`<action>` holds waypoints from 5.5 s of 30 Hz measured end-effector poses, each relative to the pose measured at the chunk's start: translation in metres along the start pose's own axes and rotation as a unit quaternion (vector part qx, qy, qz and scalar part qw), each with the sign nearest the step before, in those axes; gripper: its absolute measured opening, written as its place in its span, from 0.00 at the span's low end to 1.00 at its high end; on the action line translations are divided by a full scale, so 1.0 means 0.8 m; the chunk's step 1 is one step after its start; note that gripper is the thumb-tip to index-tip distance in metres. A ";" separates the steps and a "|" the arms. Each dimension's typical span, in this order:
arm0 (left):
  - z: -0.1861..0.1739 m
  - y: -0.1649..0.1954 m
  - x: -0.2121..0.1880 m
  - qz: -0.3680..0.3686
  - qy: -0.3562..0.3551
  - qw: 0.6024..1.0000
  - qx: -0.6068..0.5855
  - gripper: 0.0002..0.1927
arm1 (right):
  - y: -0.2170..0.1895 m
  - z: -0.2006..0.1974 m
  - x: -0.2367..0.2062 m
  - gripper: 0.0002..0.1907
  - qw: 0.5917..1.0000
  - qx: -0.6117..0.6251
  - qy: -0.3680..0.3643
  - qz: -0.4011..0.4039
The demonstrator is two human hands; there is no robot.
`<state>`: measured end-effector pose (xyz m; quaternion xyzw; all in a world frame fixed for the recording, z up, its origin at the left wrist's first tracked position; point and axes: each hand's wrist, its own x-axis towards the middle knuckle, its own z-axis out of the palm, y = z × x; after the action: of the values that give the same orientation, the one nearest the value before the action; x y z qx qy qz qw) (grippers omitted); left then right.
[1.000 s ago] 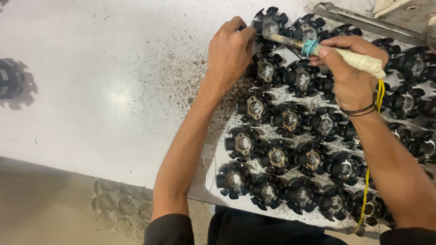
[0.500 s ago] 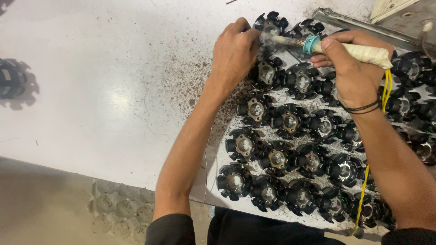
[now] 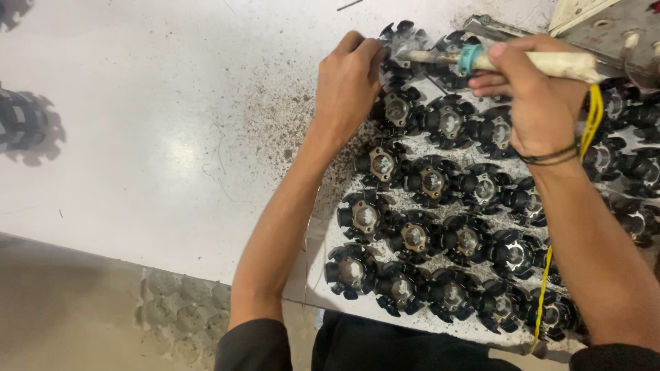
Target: The person arranges black rotor hub assemblies on the workbench and in a plastic tray, then uses a soldering iron to touch the center of each hub one at a time, working through rows of parts laid out on the bench.
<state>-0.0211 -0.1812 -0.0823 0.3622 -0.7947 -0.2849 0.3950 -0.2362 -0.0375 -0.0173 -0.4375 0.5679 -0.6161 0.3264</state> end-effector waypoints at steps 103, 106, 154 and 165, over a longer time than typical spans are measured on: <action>-0.133 0.115 -0.287 0.018 -0.061 0.998 0.028 0.18 | -0.139 0.092 -0.290 0.12 0.928 -0.338 -0.147 -0.052; -0.144 0.121 -0.297 0.005 -0.025 1.000 0.017 0.16 | -0.124 0.069 -0.304 0.11 0.934 -0.345 -0.087 -0.024; -0.223 0.188 -0.372 0.032 0.042 0.991 0.121 0.18 | -0.026 0.043 -0.417 0.20 0.914 0.340 0.029 0.218; -0.184 0.161 -0.359 -0.042 -0.086 0.988 0.119 0.15 | -0.037 0.058 -0.403 0.14 0.982 -0.138 -0.085 0.093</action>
<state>0.1786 0.0980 -0.0309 0.4136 -0.8381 -0.2346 0.2673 -0.0610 0.2372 -0.0436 -0.4741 0.6558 -0.4598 0.3658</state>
